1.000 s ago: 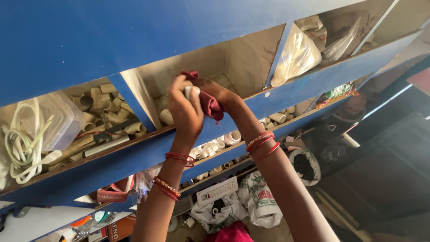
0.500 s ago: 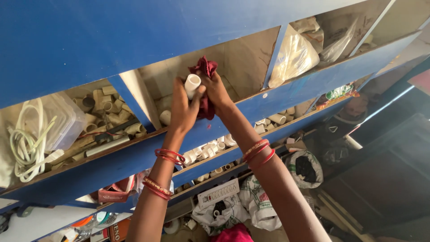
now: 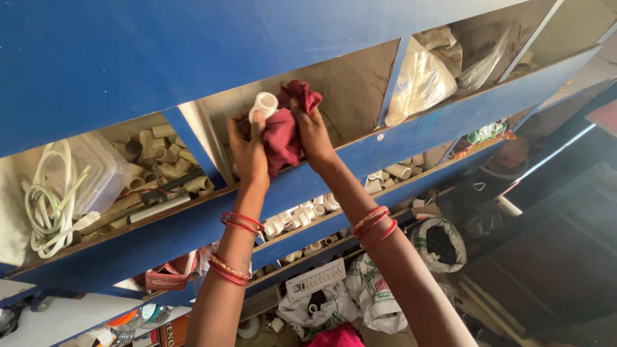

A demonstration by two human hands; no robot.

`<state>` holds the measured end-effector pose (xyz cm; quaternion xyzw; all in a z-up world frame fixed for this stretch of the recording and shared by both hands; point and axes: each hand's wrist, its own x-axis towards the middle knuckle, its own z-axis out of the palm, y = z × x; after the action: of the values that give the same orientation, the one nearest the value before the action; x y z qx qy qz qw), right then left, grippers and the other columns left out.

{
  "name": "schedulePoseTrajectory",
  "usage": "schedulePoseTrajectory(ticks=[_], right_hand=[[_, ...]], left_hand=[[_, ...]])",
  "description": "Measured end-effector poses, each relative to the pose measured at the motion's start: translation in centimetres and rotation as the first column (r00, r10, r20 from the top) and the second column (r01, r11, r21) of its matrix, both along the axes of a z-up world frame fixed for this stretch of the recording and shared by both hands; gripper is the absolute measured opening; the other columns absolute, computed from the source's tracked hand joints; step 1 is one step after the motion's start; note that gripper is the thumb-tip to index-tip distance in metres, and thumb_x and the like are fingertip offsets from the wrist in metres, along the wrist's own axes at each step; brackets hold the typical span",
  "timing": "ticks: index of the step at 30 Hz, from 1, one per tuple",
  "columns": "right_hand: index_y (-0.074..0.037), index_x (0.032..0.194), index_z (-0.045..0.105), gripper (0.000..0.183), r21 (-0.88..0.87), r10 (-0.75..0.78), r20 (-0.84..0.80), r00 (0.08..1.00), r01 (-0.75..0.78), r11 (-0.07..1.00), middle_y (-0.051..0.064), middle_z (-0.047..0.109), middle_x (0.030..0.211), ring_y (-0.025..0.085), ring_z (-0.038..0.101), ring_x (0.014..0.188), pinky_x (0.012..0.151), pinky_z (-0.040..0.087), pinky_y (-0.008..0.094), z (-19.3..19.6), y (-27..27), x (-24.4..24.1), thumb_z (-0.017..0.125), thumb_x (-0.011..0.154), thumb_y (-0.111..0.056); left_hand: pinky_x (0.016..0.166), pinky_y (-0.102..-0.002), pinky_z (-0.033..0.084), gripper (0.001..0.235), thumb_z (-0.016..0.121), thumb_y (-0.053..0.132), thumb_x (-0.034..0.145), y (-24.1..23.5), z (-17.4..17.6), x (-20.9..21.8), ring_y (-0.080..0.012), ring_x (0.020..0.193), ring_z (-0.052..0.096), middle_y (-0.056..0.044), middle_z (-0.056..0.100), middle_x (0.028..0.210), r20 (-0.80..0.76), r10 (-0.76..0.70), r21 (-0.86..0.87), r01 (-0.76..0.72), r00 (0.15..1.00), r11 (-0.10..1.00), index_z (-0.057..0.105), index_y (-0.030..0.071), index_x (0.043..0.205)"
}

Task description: The recorder is using a cloth to wipe and clean various PVC pipe fittings stored in a blue shelving unit.

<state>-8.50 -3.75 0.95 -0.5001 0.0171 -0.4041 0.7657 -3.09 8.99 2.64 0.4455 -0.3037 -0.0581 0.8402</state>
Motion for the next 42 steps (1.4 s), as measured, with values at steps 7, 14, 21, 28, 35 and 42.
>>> schedulePoseTrajectory(ticks=[7,14,21,28,35,42], right_hand=[[-0.002,0.138,0.050,0.046,-0.728,-0.667,-0.251,0.701,0.318,0.608,0.019,0.073,0.109,0.035,0.073,0.103,0.087,0.053,0.042,2.8,4.0,-1.3,0.065,0.098,-0.019],[-0.004,0.144,0.046,0.045,-0.097,-0.354,0.094,0.930,0.363,0.927,0.018,0.062,0.128,0.021,0.065,0.109,0.094,0.055,0.039,1.0,0.5,0.4,0.060,0.104,-0.017],[-0.007,0.122,0.064,0.034,-0.893,-0.550,-0.036,0.834,0.220,0.392,0.026,0.066,0.126,0.044,0.064,0.111,0.094,0.052,0.045,2.4,3.9,-2.1,0.051,0.112,-0.036],[-0.004,0.113,0.069,0.041,-0.609,-0.356,-0.478,0.803,-0.010,0.793,0.019,0.075,0.094,0.033,0.071,0.090,0.082,0.054,0.043,-0.5,-0.5,1.1,0.047,0.109,-0.039],[-0.001,0.116,0.067,0.030,-0.110,0.071,-0.444,0.893,-0.133,0.985,0.011,0.073,0.095,0.021,0.069,0.084,0.074,0.057,0.039,-1.2,-0.9,2.6,0.059,0.104,-0.027],[-0.005,0.133,0.048,0.039,-0.918,-0.636,0.068,0.769,0.298,0.262,0.026,0.068,0.107,0.045,0.066,0.090,0.075,0.052,0.050,1.4,6.1,-3.6,0.055,0.106,-0.032]], left_hand=[[0.101,-0.038,0.050,0.053,0.071,0.045,0.096,0.7,-1.1,1.7,-0.0201,0.111,0.063,-0.008,0.068,0.120,-0.265,-0.271,-0.068,0.263,0.925,0.963,0.065,0.002,0.126],[0.107,-0.038,0.043,0.064,0.052,0.053,0.105,-2.0,-6.0,5.0,-0.0201,0.126,0.055,-0.005,0.057,0.136,-0.095,0.223,0.069,-0.217,0.970,0.974,0.046,0.004,0.146],[0.090,-0.040,0.052,0.027,0.039,0.024,0.118,0.0,-1.5,0.2,-0.0233,0.099,0.065,-0.015,0.066,0.106,0.279,0.291,0.161,-0.344,0.915,0.925,0.050,0.000,0.124],[0.072,-0.040,0.049,0.030,0.040,0.006,0.104,2.2,2.1,-3.8,-0.0253,0.075,0.064,-0.018,0.064,0.085,0.330,0.353,0.431,-0.472,0.876,0.769,0.042,0.003,0.133],[0.084,-0.039,0.048,0.026,0.037,0.026,0.117,0.4,0.5,-1.7,-0.0241,0.089,0.060,-0.013,0.058,0.097,0.422,0.440,0.144,-0.538,0.793,0.831,0.047,0.003,0.122],[0.083,-0.037,0.048,0.057,0.038,0.052,0.112,-1.9,-3.5,3.7,-0.0182,0.085,0.054,-0.007,0.055,0.087,-0.031,0.441,-0.053,-0.442,0.897,0.895,0.058,-0.001,0.098]])
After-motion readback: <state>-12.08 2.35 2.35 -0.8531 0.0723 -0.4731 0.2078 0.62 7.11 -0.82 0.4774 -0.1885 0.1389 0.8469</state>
